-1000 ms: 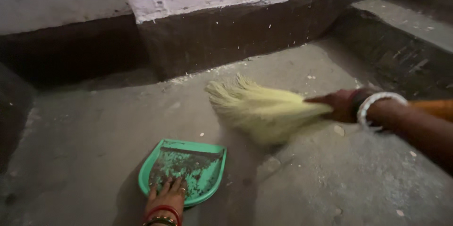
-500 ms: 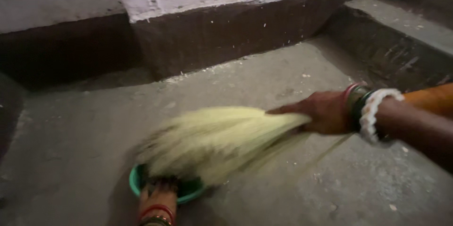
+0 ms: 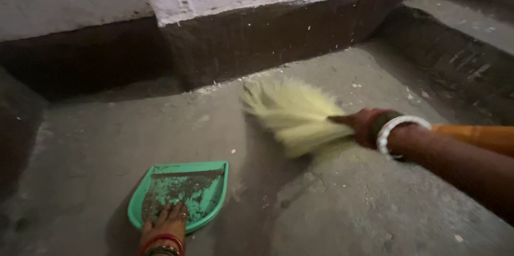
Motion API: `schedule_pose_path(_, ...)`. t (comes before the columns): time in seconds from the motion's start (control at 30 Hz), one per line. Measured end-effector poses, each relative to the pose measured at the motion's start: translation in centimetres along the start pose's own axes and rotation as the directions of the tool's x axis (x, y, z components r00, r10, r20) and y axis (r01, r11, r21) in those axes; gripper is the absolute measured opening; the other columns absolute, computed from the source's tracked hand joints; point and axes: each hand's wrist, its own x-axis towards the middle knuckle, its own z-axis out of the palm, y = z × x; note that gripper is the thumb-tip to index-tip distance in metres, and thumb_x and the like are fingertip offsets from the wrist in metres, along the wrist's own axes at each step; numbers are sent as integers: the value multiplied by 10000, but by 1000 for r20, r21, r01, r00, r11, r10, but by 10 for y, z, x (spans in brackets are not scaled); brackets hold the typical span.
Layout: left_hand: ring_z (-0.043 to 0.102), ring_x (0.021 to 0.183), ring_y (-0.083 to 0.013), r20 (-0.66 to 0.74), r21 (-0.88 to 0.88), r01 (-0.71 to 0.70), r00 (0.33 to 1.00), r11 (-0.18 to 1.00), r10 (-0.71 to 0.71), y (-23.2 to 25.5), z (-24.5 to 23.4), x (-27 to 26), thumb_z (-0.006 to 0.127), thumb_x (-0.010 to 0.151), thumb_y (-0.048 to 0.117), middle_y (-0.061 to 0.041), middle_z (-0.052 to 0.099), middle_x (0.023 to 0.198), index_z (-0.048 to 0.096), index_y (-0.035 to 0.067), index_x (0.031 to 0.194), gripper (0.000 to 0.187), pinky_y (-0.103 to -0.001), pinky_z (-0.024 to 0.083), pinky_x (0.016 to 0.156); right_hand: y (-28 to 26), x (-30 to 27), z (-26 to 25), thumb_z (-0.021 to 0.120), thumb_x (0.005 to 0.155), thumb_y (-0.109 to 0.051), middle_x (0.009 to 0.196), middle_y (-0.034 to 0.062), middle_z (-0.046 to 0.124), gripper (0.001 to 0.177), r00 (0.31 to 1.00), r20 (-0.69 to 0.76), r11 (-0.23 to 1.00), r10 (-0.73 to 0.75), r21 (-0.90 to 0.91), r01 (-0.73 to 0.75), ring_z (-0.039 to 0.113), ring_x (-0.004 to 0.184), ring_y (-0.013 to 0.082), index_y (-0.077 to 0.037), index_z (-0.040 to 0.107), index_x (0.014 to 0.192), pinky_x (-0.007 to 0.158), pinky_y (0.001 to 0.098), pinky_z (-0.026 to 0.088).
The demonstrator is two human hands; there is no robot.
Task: The person sweeps debris into a green dustpan using a broom by hand on a concrete floor near a stairwell.
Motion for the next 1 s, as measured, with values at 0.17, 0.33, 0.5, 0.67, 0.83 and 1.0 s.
schedule_pose_path(0.17, 100, 1611, -107, -179, -33, 4, 984, 999, -10, 7, 18, 23, 427, 1081, 198, 125, 35, 1751, 209, 327, 1633, 607, -427, 151, 1324, -42, -18, 13, 550, 1018, -240, 1593, 81, 438, 726, 988, 36, 982, -148, -115, 151, 566, 1379, 303, -547, 229, 1592, 1096, 492, 547)
schedule_pose_path(0.33, 29, 1627, -189, 99, 9, 0, 995, 1000, 0, 8, 7, 51, 428, 1113, 309, 62, -32, 1766, 167, 277, 1667, 614, -499, 116, 1317, -70, -58, 0, 591, 952, -362, 1472, 75, 601, 716, 881, 65, 879, -469, -68, 473, 558, 1364, 325, -493, 284, 1586, 1169, 482, 438)
schedule_pose_path(0.5, 122, 1603, -222, 127, 17, -34, 991, 999, 31, -3, 17, 60, 243, 1128, 360, 29, 28, 1756, 299, 280, 1630, 511, -540, 88, 1303, -56, -62, -23, 538, 948, -502, 1536, -8, 520, 658, 950, 69, 953, -304, 43, 301, 497, 1433, 238, -559, 257, 1540, 1223, 503, 384)
schedule_pose_path(0.67, 74, 1612, -169, -124, -3, -82, 989, 997, 81, -3, 21, 18, 348, 1085, 313, 71, 29, 1754, 239, 280, 1638, 565, -487, 75, 1319, 31, -6, -24, 513, 965, -472, 1564, 15, 534, 673, 996, -66, 979, -57, 193, 69, 566, 1400, 262, -570, 234, 1570, 1183, 555, 463)
schedule_pose_path(0.83, 26, 1621, -156, -62, -39, -96, 994, 995, 94, 31, -21, -22, 436, 1064, 169, 93, -18, 1760, 135, 235, 1660, 671, -470, 87, 1321, 117, 69, 10, 485, 1039, -542, 1671, 173, 217, 680, 958, -167, 973, 232, 34, -229, 806, 1071, 320, -482, 159, 1633, 1032, 490, 562)
schedule_pose_path(1.0, 23, 1610, -173, -144, 69, -166, 974, 984, 174, 63, -44, -31, 518, 1043, 212, 55, 2, 1748, 117, 205, 1653, 730, -475, 37, 1323, 149, 88, 63, 575, 999, -450, 1589, 75, 477, 718, 981, -156, 993, 116, -6, -118, 659, 1266, 302, -509, 196, 1606, 1066, 485, 558)
